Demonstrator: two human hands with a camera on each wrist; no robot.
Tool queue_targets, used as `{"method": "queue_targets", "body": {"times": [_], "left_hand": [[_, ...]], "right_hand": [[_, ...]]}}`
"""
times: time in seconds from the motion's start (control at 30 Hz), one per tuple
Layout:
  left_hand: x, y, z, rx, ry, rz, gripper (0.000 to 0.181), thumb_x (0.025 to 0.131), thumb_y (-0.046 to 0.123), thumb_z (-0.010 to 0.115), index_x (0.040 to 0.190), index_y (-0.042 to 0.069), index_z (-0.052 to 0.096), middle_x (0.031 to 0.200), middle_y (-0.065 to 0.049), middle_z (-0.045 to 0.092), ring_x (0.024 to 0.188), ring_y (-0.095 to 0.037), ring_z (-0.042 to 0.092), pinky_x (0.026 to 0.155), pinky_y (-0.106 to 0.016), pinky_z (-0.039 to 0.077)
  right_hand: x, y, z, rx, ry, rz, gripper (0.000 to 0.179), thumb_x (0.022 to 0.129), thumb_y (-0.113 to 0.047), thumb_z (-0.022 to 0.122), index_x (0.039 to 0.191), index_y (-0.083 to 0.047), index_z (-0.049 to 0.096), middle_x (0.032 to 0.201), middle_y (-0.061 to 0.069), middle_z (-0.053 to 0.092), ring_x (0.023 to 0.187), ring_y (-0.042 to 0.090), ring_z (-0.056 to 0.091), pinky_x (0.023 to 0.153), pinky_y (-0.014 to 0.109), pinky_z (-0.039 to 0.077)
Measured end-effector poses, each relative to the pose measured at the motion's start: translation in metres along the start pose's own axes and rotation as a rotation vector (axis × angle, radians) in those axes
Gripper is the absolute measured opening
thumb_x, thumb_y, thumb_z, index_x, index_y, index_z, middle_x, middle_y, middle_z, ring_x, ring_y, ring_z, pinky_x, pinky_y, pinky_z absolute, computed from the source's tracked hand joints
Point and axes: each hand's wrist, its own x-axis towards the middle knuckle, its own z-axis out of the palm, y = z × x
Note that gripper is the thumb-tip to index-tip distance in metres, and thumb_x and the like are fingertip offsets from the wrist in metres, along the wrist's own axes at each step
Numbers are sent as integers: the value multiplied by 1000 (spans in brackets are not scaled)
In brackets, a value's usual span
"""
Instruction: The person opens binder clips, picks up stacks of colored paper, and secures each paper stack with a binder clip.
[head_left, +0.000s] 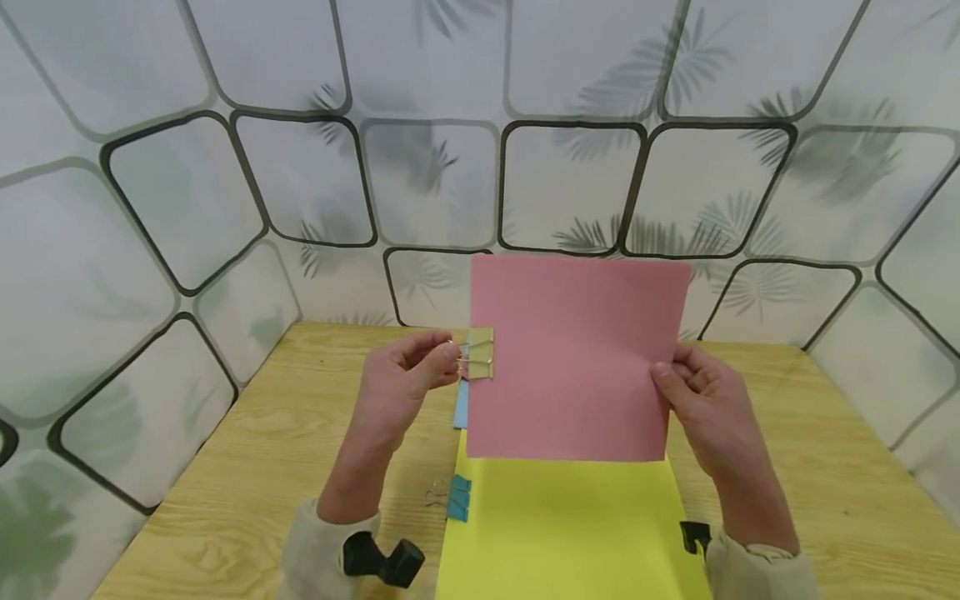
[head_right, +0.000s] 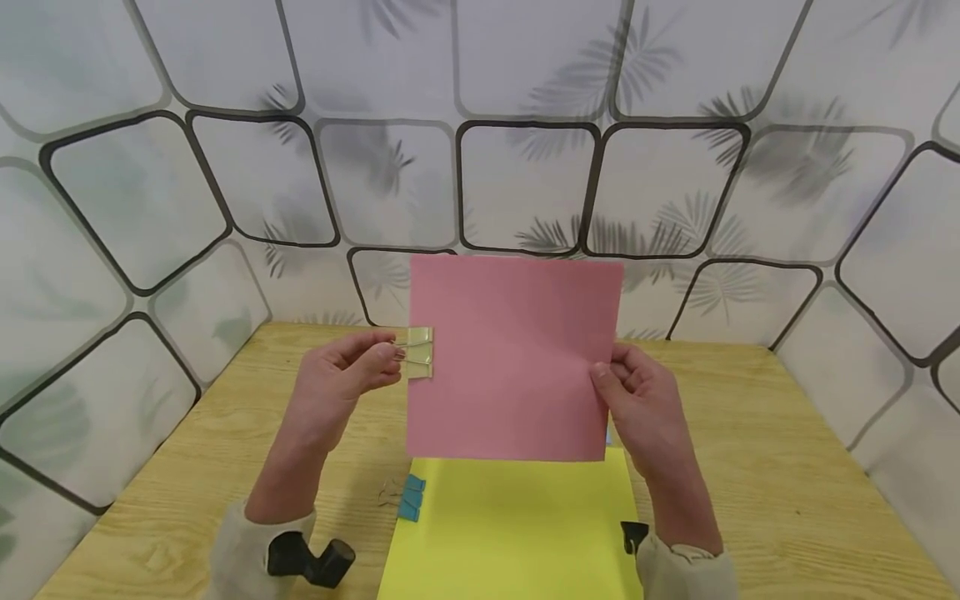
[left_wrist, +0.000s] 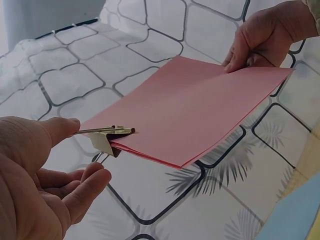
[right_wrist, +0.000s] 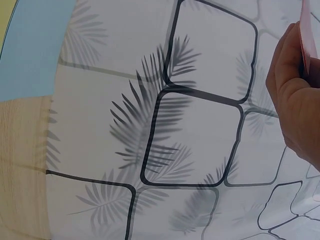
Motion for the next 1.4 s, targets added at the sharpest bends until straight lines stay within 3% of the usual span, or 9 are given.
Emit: {"method": "queue_targets", "body": {"times": [0.5, 0.83, 1.13, 1.4], "left_hand": [[-1, 1, -2, -12, -31, 19, 34, 97, 8, 63, 126, -9, 61, 105, -14, 67, 83, -13, 69, 83, -30, 58], [-3, 1, -1, -7, -44, 19, 32, 97, 9, 63, 124, -8, 62, 102, -14, 66, 83, -12, 67, 81, -29, 58], [-4, 0, -3, 17, -87, 10, 33, 98, 9, 62, 127, -6, 60, 105, -15, 66, 85, -11, 67, 81, -30, 58], [-2, 1, -7, 93, -183, 26, 38, 98, 13, 62, 133, -2, 57, 114, -18, 64, 97, -22, 68, 83, -32, 58]], "right_hand": [[0, -2, 3, -8, 48, 27, 11, 102, -10, 55, 107, -8, 65, 88, -4, 72, 77, 7, 67, 67, 20, 55], [-2, -5, 2, -78, 88, 62, 19, 103, -19, 54, 111, -4, 61, 90, -6, 70, 82, 6, 68, 74, 17, 55], [-2, -7, 2, -134, 117, 98, 31, 104, -23, 53, 117, 5, 56, 90, -10, 70, 84, 5, 68, 75, 16, 54], [-2, -6, -2, -103, 105, 67, 14, 102, -16, 56, 108, -6, 63, 88, -9, 71, 80, 5, 69, 73, 17, 55]]}}
